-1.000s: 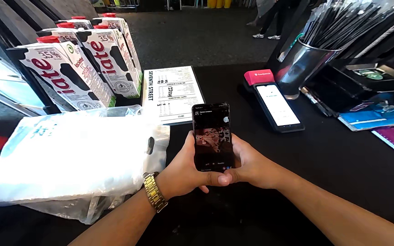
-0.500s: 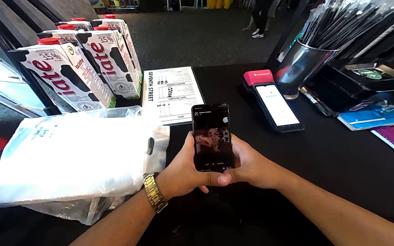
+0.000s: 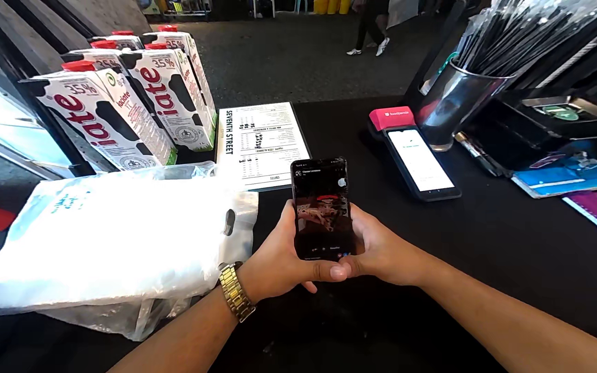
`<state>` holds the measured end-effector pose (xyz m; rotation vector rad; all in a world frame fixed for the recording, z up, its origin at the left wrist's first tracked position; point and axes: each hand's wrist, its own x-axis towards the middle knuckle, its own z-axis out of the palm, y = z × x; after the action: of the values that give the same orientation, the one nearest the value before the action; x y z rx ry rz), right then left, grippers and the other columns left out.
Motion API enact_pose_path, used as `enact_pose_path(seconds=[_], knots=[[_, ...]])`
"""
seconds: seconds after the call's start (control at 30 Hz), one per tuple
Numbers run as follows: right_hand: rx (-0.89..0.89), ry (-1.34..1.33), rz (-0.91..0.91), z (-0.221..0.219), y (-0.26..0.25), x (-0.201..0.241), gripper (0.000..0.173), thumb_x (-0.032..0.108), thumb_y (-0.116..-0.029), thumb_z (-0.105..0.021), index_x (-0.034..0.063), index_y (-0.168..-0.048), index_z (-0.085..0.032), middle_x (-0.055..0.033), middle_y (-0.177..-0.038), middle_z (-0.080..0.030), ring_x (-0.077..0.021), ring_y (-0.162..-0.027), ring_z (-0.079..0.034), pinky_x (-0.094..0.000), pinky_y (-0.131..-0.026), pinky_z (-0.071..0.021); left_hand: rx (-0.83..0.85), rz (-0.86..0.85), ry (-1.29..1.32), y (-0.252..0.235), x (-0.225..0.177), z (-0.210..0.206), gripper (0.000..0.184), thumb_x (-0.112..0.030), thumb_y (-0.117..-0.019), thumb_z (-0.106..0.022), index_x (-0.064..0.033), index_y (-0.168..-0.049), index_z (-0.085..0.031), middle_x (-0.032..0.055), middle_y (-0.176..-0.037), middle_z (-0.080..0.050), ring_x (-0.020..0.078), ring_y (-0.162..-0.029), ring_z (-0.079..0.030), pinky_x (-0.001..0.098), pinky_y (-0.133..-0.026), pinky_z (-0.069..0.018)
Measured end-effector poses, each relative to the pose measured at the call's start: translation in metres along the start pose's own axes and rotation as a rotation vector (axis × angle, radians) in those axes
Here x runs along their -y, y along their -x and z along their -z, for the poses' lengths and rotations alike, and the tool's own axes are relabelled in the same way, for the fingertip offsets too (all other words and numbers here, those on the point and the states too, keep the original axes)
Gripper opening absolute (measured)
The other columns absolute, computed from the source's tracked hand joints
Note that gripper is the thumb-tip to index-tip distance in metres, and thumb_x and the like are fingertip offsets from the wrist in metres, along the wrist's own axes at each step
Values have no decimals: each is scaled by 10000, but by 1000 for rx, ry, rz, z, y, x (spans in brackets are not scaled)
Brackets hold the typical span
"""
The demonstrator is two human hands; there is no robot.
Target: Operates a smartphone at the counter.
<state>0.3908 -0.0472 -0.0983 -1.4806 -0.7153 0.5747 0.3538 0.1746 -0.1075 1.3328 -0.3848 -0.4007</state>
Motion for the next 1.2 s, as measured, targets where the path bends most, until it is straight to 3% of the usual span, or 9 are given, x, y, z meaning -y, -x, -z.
enact_pose_path(seconds=[0.6,0.83,0.97,1.2], knots=[[9,9,7,1,0,0,847,315,-785,-893,208,-1485,-427,-58,-1266,-674,-212,-1127,-687,-366,-943,-610,-13,15,12,0,0,-1,986,-209,-752,-923,-281,-1481,-263,104,-1237,-653,277,-922,-743,377,-544,-645],[-2,1,-41,1,1,0,794,315,-816,-868,235,-1475,-432,-59,-1238,-684,-212,-1051,-713,-351,-843,-638,-8,8,16,0,0,-1,917,-216,-780,-903,-269,-1456,-285,98,-1223,-659,270,-899,-746,373,-527,-640],[-16,-8,-60,-1,2,0,763,325,-833,-852,239,-1469,-439,-65,-1216,-689,-215,-994,-724,-349,-769,-649,-26,17,-7,2,0,-1,950,-259,-794,-894,-277,-1498,-257,91,-1264,-645,277,-929,-743,389,-532,-647],[0,-23,-46,1,0,-1,778,342,-828,-859,221,-1471,-437,-77,-1232,-685,-224,-1020,-720,-354,-774,-649,-23,4,-1,1,0,0,989,-275,-791,-896,-252,-1513,-221,97,-1304,-618,287,-977,-735,401,-539,-652]])
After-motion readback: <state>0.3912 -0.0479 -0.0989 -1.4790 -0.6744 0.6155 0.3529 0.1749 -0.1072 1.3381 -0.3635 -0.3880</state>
